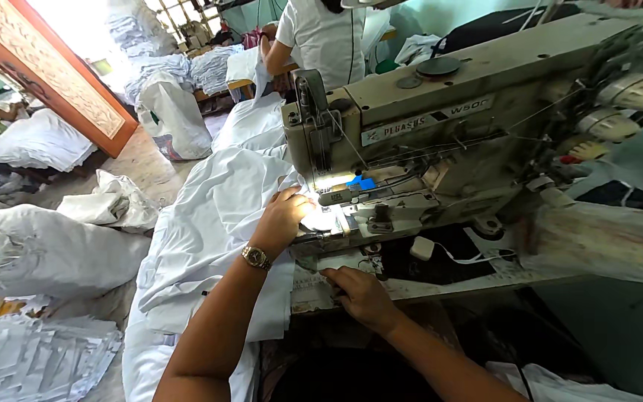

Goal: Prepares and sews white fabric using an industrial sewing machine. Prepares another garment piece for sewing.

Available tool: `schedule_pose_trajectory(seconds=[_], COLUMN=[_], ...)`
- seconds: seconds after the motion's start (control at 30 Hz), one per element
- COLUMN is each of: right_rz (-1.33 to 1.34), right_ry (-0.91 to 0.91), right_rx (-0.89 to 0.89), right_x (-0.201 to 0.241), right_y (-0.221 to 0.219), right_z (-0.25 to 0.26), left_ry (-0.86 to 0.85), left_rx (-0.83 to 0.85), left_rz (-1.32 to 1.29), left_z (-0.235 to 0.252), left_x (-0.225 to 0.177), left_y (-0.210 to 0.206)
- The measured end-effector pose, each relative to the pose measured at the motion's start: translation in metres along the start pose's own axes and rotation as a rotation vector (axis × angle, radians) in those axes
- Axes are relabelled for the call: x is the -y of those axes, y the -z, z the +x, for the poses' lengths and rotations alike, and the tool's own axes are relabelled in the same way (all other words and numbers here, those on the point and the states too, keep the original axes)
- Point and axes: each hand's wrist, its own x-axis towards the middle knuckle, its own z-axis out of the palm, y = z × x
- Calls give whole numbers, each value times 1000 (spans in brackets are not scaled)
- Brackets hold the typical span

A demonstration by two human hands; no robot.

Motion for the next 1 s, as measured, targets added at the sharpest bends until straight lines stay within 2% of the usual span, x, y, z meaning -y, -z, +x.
schedule_pose_trajectory(seconds=[0.27, 0.43, 0.73, 0.77, 0.83, 0.93, 1.0], right_rz=[-66, -85, -64, -56, -48, -52, -31], right_ry=[7, -16, -31, -35, -36, -38, -73], right_rx=[-32, 11, 62, 75, 81, 26, -18], right_x=[0, 2, 1, 2, 2, 0, -1], right_y=[-5, -3, -3, -3, -3, -3, -5], right_z=[-2, -1, -1, -1, -1, -2, -1], left_ry=[12, 63, 51, 68, 210, 335, 302], left_rx=[11, -5, -2, 19, 58, -207, -370], left_rz=[-3, -19, -100, -86, -48, 66, 142], left_z=[2, 7, 29, 34, 39, 16, -10], left_x=[0, -4, 18, 21, 36, 69, 58], left_y=[-1, -1, -3, 0, 7, 13, 26])
